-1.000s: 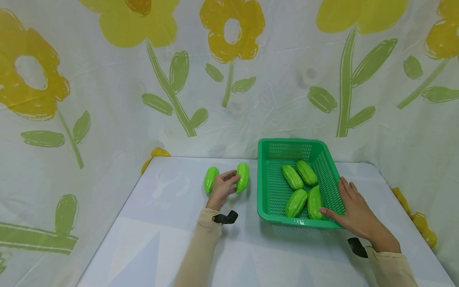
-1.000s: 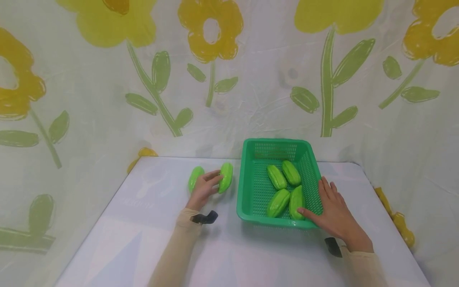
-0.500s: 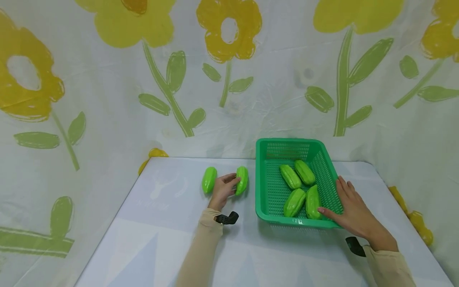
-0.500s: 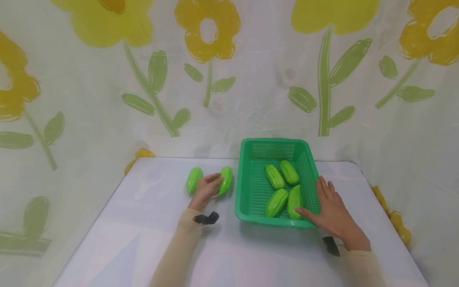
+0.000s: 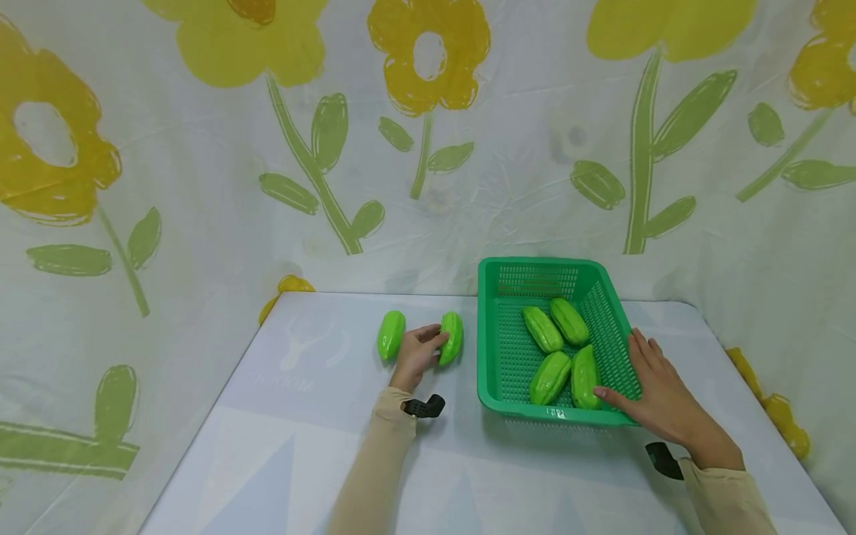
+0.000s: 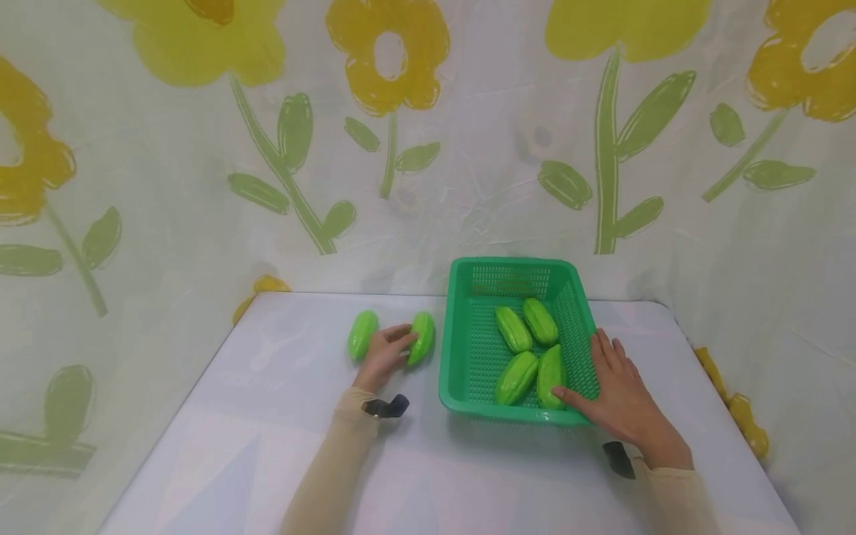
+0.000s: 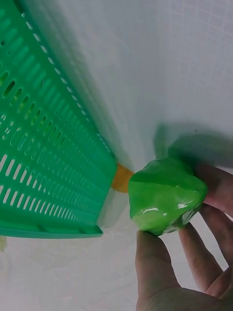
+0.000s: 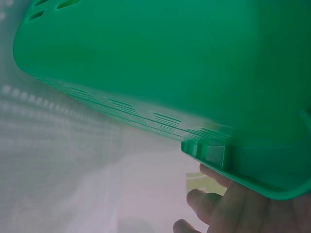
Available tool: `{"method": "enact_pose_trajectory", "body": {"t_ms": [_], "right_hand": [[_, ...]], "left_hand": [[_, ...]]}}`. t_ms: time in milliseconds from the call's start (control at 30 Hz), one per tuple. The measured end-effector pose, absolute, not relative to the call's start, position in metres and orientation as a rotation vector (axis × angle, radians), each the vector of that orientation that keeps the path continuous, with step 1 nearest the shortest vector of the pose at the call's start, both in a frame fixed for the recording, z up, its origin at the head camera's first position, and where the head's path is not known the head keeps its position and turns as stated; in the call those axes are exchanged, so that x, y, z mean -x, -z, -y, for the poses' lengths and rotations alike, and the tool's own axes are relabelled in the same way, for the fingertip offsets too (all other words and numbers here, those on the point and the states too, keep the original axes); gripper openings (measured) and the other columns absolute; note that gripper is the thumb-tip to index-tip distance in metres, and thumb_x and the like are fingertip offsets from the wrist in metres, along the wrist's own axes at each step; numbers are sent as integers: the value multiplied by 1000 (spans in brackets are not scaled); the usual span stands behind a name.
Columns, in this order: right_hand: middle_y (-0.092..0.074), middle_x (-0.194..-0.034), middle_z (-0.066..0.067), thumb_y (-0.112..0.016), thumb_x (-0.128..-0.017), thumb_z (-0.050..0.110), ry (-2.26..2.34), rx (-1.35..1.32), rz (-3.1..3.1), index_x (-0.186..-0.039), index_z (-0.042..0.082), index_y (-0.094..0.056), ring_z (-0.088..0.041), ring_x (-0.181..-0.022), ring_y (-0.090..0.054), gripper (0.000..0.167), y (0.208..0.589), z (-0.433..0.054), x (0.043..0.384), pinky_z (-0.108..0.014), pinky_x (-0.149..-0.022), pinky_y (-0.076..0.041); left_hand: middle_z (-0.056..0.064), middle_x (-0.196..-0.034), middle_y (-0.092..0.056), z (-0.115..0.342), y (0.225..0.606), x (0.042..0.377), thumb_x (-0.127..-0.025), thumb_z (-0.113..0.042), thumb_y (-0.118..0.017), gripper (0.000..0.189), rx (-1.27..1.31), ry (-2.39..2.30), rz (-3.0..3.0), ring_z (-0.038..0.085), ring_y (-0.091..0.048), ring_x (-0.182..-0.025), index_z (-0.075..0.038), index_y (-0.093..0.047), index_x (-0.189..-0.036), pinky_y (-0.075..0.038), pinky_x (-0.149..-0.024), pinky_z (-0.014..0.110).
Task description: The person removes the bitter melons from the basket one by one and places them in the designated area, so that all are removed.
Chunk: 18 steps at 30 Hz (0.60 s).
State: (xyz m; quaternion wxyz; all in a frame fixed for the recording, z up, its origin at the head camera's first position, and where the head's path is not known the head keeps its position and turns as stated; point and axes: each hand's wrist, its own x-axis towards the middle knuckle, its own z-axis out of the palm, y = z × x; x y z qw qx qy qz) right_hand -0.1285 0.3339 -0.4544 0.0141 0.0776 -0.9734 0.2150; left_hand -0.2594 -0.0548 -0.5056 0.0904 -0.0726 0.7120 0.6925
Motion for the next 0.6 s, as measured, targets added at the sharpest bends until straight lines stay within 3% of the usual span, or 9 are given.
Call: {"method": "enact_pose_trajectory", "body": {"t_ms": [600], "right_hand": [[6, -171, -30, -64, -95, 57, -669, -239, 3041, -162, -6, 5, -58, -156, 2, 116, 455, -334, 129, -81, -116, -17]], "left_hand": [[19, -143, -62, 55, 505, 254, -98, -20, -70, 44, 195, -2003, -2187, 30, -64, -126, -4, -64, -138, -61, -97, 41]]}}
